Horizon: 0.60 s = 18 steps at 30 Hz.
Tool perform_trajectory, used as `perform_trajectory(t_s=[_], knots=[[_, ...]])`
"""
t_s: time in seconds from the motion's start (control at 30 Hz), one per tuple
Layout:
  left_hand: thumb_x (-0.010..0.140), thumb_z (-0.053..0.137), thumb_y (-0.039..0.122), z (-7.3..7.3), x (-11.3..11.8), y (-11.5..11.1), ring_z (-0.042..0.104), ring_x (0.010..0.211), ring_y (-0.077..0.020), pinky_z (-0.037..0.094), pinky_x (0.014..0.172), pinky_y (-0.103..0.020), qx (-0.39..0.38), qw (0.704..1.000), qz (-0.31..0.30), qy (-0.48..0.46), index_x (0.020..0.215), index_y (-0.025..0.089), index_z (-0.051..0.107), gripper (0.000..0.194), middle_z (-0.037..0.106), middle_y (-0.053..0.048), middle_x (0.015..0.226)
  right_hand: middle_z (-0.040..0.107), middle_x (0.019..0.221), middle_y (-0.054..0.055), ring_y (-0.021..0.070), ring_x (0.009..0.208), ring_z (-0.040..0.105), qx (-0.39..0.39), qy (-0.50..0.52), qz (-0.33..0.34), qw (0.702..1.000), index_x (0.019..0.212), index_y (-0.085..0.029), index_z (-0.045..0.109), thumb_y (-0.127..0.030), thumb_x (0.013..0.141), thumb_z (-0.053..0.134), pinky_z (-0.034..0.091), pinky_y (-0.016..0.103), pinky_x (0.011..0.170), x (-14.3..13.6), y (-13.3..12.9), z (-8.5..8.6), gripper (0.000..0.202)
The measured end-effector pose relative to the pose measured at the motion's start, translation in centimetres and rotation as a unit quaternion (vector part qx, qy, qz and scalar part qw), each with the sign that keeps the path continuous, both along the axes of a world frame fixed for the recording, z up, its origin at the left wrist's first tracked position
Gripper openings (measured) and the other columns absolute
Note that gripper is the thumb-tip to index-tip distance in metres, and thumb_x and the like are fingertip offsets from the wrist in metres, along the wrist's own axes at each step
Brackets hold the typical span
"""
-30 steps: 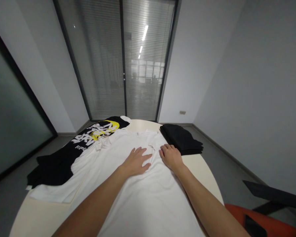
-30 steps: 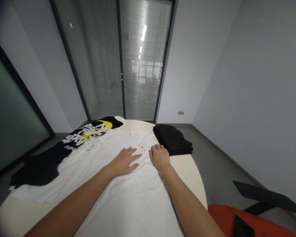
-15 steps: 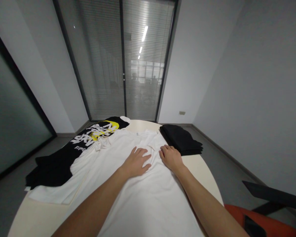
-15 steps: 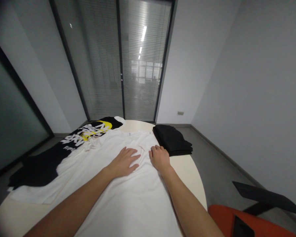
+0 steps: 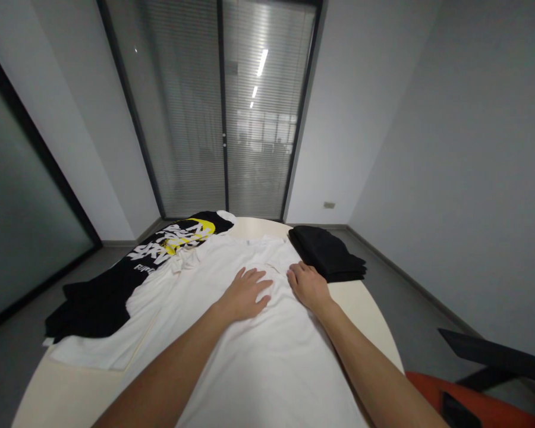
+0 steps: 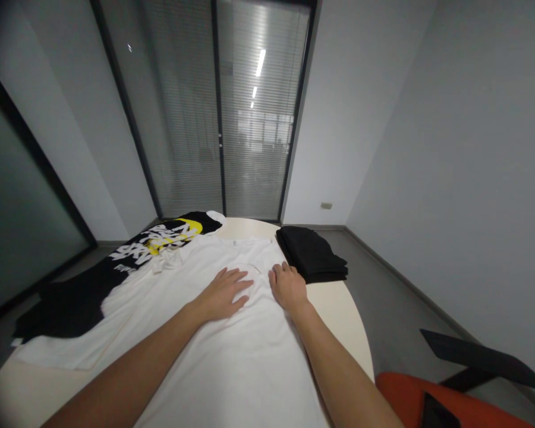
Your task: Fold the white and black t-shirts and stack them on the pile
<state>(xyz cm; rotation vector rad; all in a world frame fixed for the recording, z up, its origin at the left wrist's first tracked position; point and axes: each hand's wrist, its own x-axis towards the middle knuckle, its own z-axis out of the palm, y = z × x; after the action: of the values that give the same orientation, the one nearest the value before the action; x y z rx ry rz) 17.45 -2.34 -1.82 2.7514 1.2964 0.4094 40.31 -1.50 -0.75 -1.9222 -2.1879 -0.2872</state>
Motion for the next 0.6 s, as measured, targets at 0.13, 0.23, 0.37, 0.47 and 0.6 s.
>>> perform_trajectory(t_s=[0.13,0.23,0.37,0.47,0.6], knots=[[0.094,0.053,0.046,0.3,0.2,-0.2,0.037,0.145,-0.0333,0.023,0.121,-0.055,-0.017,1.0,-0.014,-0.007,0.142,0.03,0.055,0.051,0.046,-0.007,0.155,0.064,0.124,0.012,0.0237,0.107,0.061,-0.002,-0.012,-0.015,1.0,0.113,-0.02,0.065,-0.037,0.103,0.041,0.045,0.03,0.087,-0.4,-0.4,0.5,0.031],[0.095,0.05,0.053,0.3,0.2,-0.3,0.025,0.15,-0.0382,0.022,0.12,-0.059,-0.046,0.999,0.003,-0.003,0.151,0.029,0.044,0.061,0.032,-0.01,0.163,0.067,0.115,0.014,0.0254,0.103,0.064,0.008,-0.01,-0.073,0.997,0.113,-0.018,0.064,-0.039,0.102,0.044,0.047,0.03,0.078,-0.8,-0.7,1.0,0.032],[0.095,0.052,0.05,0.2,0.2,-0.2,0.017,0.154,-0.035,0.018,0.122,-0.057,-0.05,0.999,-0.016,0.0,0.157,0.032,0.033,0.067,0.019,-0.007,0.168,0.069,0.101,0.017,0.0251,0.089,0.07,-0.016,-0.018,-0.139,0.99,0.11,-0.013,0.064,-0.031,0.103,0.038,0.048,0.029,0.07,-0.8,-0.5,1.3,0.032],[0.095,0.052,0.049,0.1,0.2,-0.2,0.019,0.153,-0.0336,0.017,0.123,-0.057,-0.056,0.998,-0.022,0.011,0.154,0.032,0.039,0.063,0.026,-0.006,0.166,0.069,0.104,0.02,0.0248,0.088,0.072,-0.018,-0.03,-0.142,0.989,0.109,-0.012,0.065,-0.024,0.102,0.038,0.049,0.03,0.07,-0.5,-0.2,1.1,0.031],[0.094,0.053,0.051,0.2,0.1,-0.2,0.02,0.153,-0.0356,0.017,0.122,-0.059,-0.06,0.998,-0.024,0.012,0.152,0.032,0.041,0.063,0.028,-0.007,0.165,0.068,0.104,0.02,0.0265,0.089,0.072,-0.021,-0.024,-0.146,0.989,0.103,-0.011,0.068,-0.029,0.1,0.045,0.05,0.03,0.07,-0.3,0.0,0.8,0.03]])
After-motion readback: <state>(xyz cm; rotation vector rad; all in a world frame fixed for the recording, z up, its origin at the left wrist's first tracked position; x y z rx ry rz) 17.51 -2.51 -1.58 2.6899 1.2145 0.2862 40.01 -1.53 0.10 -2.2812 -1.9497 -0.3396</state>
